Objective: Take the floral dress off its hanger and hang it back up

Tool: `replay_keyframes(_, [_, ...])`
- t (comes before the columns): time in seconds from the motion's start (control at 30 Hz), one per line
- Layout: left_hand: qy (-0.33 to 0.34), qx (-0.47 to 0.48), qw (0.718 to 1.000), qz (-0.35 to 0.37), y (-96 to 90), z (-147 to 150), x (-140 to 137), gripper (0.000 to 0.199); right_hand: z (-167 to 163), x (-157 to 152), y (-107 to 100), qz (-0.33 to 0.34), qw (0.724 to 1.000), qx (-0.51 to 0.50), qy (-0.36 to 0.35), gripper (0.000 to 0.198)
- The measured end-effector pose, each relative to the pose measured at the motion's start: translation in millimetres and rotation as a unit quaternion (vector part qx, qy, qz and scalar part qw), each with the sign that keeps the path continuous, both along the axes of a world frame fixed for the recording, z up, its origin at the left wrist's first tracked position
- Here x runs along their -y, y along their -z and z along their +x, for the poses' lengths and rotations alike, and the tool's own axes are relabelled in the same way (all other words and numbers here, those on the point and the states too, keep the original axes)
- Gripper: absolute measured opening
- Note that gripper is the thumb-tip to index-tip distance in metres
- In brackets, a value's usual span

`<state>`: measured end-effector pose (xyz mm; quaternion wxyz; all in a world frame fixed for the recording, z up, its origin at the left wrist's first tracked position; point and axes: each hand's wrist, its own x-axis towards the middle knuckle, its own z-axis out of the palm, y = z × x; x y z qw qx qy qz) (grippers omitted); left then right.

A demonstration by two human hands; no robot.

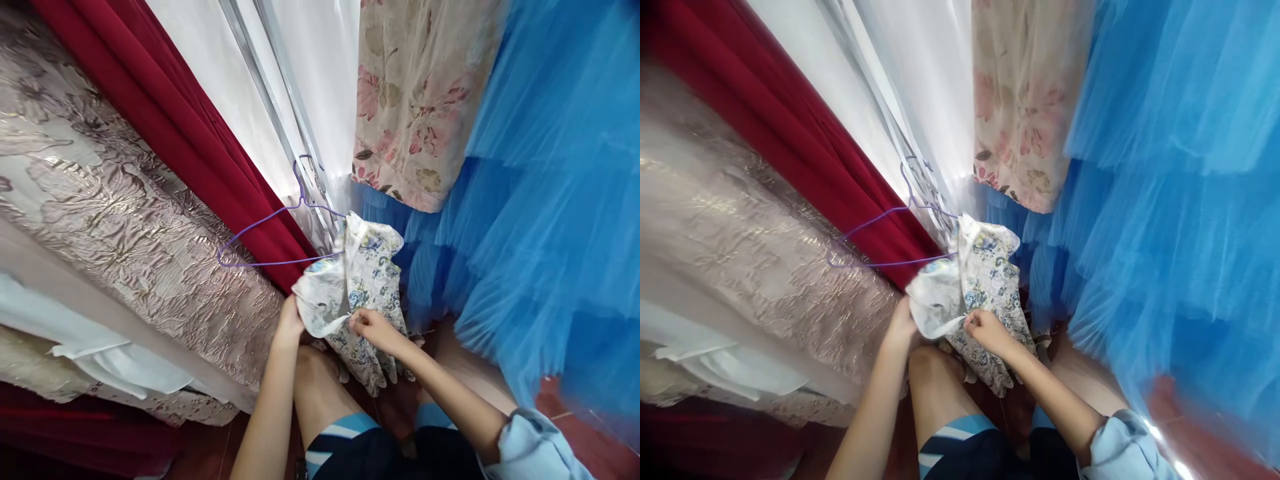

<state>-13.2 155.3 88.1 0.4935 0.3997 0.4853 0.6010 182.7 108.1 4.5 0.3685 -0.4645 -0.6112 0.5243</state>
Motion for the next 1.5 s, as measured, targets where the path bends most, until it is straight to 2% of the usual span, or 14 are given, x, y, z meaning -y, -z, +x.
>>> replay_keyframes(0.1, [0.062,0.01,0.998,-0.018,17.3,36,19,0.027,7,5,0,0.04,0.999,0.02,0.028,0.052])
replay_keyframes(0.17, [0.14,-0.035,0.99,-0.005,17.1,59,31,0.028,13,6,-9,0.074,0.997,-0.008,-0.01,0.066])
replay_keyframes(0.27, [0.231,-0.194,0.95,0.074,2.7,86,43,0.028,25,3,-26,0.071,0.99,-0.097,-0.08,0.042])
replay_keyframes(0.33, [0.215,-0.281,0.927,0.126,-8.4,96,45,0.028,36,2,-37,0.033,0.986,-0.126,-0.102,0.021])
replay_keyframes(0.4, [0.21,-0.307,0.918,0.137,-12.9,98,48,0.031,50,3,-49,-0.013,0.984,-0.128,-0.121,0.017])
replay_keyframes(0.57, [0.355,-0.114,0.928,0.005,14.2,89,72,0.044,88,15,-83,-0.033,0.972,-0.14,-0.187,0.021])
replay_keyframes(0.67, [0.368,-0.07,0.926,-0.038,34.1,67,91,0.051,107,10,-102,-0.017,0.983,-0.122,-0.138,0.024])
replay_keyframes(0.77, [0.306,-0.151,0.939,-0.046,34.0,30,98,0.035,114,-16,-117,0.053,0.995,-0.068,-0.041,0.022])
replay_keyframes(0.87, [0.192,-0.329,0.925,0.012,11.1,-9,94,0.021,102,-56,-128,0.166,0.986,-0.004,0.012,0.016])
replay_keyframes(1.0, [0.123,-0.563,0.815,0.057,-28.8,-53,79,0.018,79,-105,-134,0.29,0.955,0.012,0.056,0.02])
replay_keyframes(1.17, [0.049,-0.717,0.688,0.098,-57.5,-101,63,0.024,78,-130,-122,0.238,0.969,0.061,-0.008,0.024])
replay_keyframes(1.23, [0.025,-0.726,0.68,0.101,-69.0,-117,59,0.025,82,-127,-119,0.254,0.963,0.084,-0.031,0.02])
replay_keyframes(1.37, [-0.029,-0.686,0.715,0.135,-102.9,-137,44,0.02,85,-112,-125,0.323,0.937,0.121,-0.059,0.016])
replay_keyframes(1.5, [-0.084,-0.679,0.699,0.206,-136.2,-137,11,0.017,84,-103,-133,0.322,0.934,0.137,-0.067,0.021])
